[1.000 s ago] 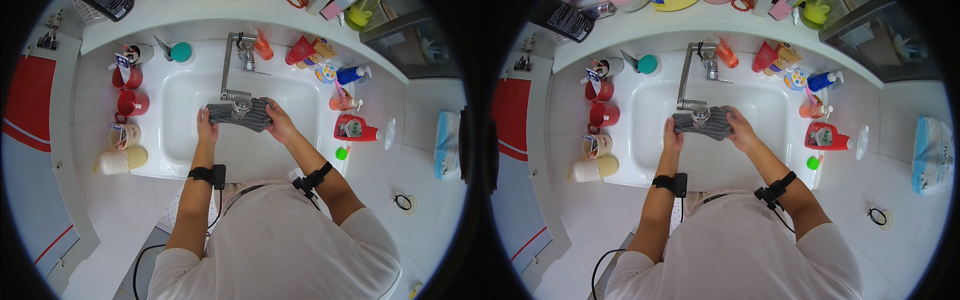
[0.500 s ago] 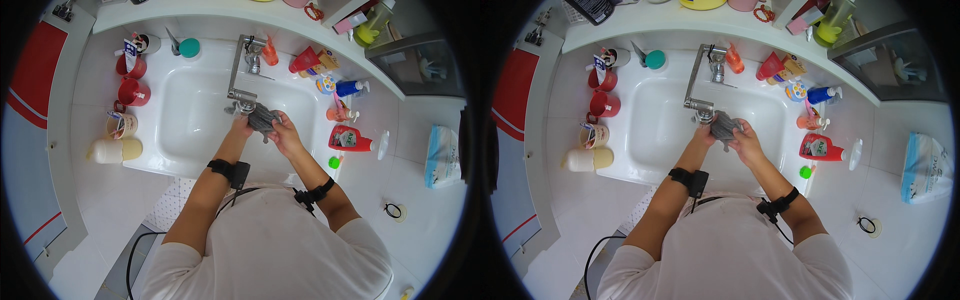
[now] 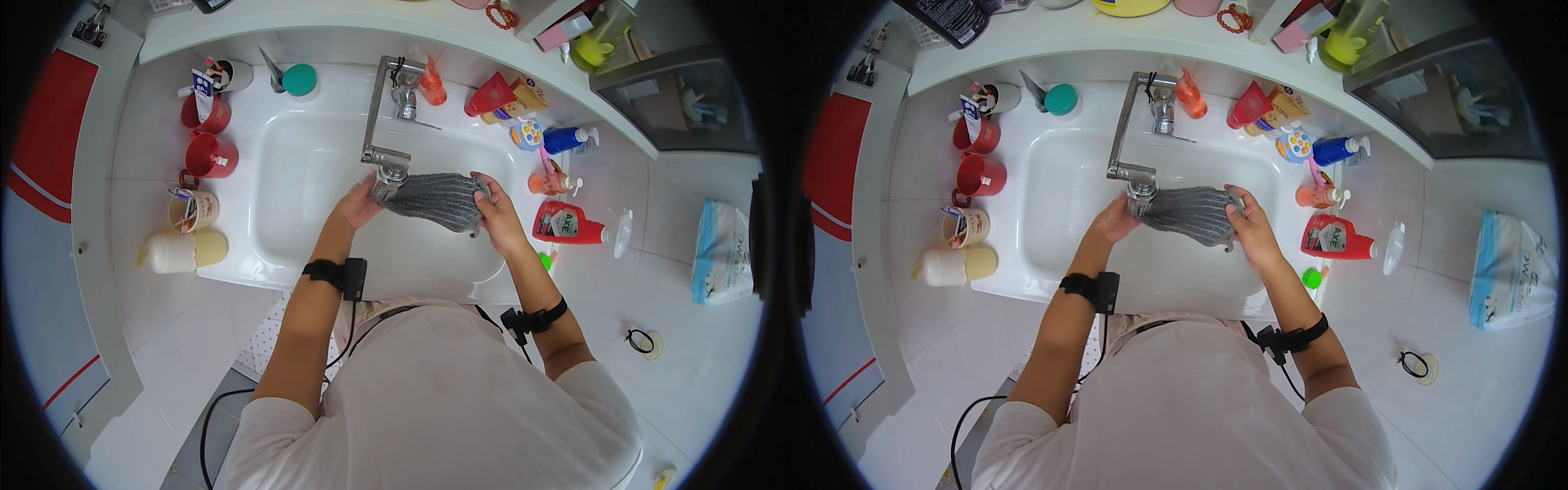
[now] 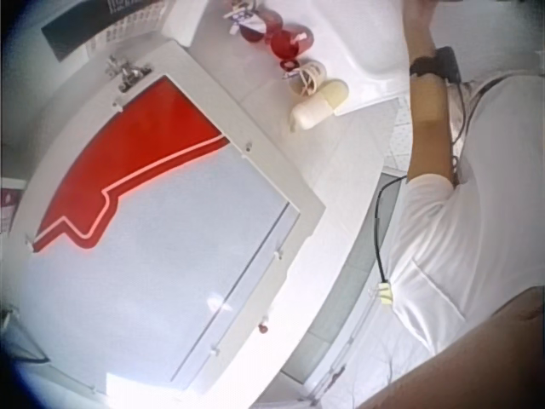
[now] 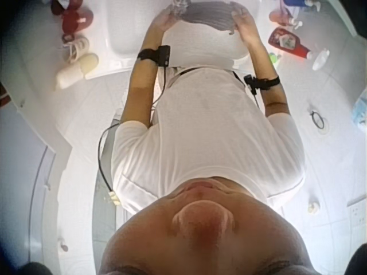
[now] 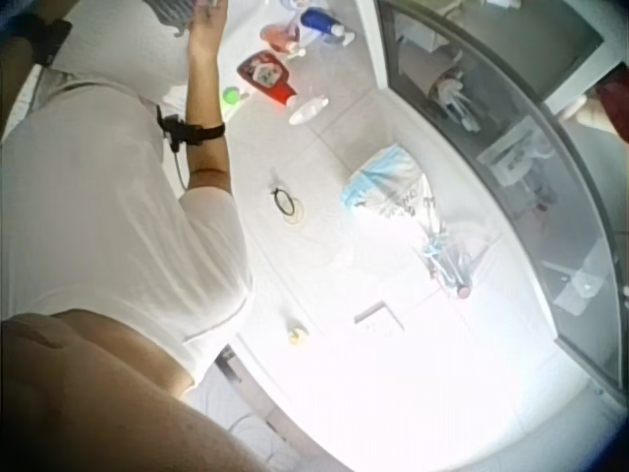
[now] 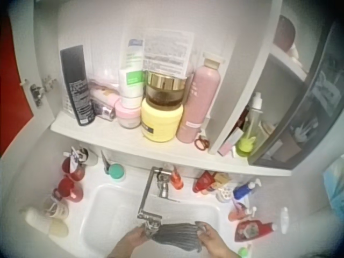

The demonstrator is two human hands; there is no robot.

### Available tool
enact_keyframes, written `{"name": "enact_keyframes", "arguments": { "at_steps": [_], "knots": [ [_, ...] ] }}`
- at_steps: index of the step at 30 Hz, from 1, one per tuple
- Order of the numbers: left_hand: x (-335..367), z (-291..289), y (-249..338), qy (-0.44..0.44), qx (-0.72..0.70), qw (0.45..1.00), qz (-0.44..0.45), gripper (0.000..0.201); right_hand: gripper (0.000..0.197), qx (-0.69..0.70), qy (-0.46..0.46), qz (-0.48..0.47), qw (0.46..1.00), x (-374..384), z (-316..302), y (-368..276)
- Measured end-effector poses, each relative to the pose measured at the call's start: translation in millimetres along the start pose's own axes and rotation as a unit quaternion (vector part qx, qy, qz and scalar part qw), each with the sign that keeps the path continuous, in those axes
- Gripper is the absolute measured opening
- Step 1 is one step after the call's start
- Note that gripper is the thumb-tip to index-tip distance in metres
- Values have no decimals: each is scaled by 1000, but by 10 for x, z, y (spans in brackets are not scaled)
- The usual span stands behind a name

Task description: The person washes a rag in a bathroom sink, rubbing it under running water, squeezing it, and hanging a bag from a wall hook.

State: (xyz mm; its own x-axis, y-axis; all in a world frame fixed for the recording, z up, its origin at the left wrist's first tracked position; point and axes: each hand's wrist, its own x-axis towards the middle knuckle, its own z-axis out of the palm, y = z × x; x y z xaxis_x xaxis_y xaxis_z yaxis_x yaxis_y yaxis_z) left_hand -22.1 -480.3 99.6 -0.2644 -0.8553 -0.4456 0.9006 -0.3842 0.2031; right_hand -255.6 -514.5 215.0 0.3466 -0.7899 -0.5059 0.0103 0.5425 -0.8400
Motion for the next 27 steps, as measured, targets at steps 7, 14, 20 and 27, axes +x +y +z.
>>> {"name": "enact_keyframes", "arguments": {
  "at_steps": [7, 14, 20, 27],
  "knots": [
    [-96, -98, -104, 94, 169, 981, 16, 31, 32, 206, 41, 75, 975, 554, -144, 539],
    [-110, -166, -101, 107, 179, 970, 125, 23, 32, 113, -104, 156, 976, 892, 369, 952],
    [-42, -582, -176, 278, 106, 945, 136, 20, 35, 153, -60, 50, 985, 852, 839, 978],
    [-48, -142, -370, 270, 6, 955, 126, 29, 29, -238, 149, -92, 955, 1033, 1080, 943]
  ]
}}
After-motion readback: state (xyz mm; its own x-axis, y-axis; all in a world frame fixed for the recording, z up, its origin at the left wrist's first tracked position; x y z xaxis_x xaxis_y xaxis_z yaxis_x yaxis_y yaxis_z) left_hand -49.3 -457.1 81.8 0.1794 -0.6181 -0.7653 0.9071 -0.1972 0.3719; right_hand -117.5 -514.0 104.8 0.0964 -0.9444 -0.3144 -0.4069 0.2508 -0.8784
